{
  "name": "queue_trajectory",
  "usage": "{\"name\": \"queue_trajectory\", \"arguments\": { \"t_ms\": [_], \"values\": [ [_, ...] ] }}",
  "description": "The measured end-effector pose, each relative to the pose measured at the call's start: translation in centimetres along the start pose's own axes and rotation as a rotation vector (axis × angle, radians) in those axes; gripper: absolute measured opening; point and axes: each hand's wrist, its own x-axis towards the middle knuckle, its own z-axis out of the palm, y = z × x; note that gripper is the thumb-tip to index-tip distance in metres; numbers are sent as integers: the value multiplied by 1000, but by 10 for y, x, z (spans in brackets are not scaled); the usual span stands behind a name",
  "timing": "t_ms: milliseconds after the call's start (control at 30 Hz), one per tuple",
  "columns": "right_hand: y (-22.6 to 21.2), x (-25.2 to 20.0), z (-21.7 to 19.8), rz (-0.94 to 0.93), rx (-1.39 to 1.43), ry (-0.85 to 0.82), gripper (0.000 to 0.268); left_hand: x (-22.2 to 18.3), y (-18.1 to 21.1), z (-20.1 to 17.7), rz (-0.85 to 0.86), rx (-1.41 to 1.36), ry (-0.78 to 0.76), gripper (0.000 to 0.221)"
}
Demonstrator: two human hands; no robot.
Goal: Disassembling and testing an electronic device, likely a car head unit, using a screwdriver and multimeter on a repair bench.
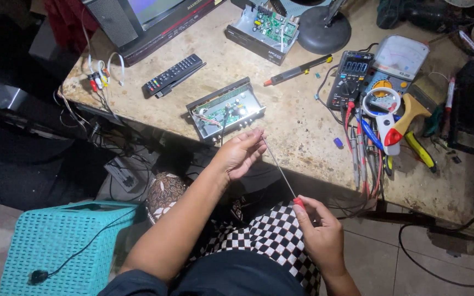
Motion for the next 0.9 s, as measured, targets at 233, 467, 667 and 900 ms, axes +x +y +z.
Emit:
{"name": "queue_trajectory", "arguments": {
  "t_ms": [233, 467, 667, 900],
  "values": [
    [-9, -5, 8, 14, -14, 15, 25, -17, 8, -2, 19, 3, 78, 38],
    [-14, -6, 12, 227, 236, -102, 24, -30, 17, -5, 3, 70, 7, 38],
    [-2, -3, 13, 212, 344, -75, 23, -51, 12, 7, 176, 302, 82, 46],
    [9, 4, -5, 180, 341, 4, 23, -39, -57, -39, 963, 2783, 312, 84]
  ]
}}
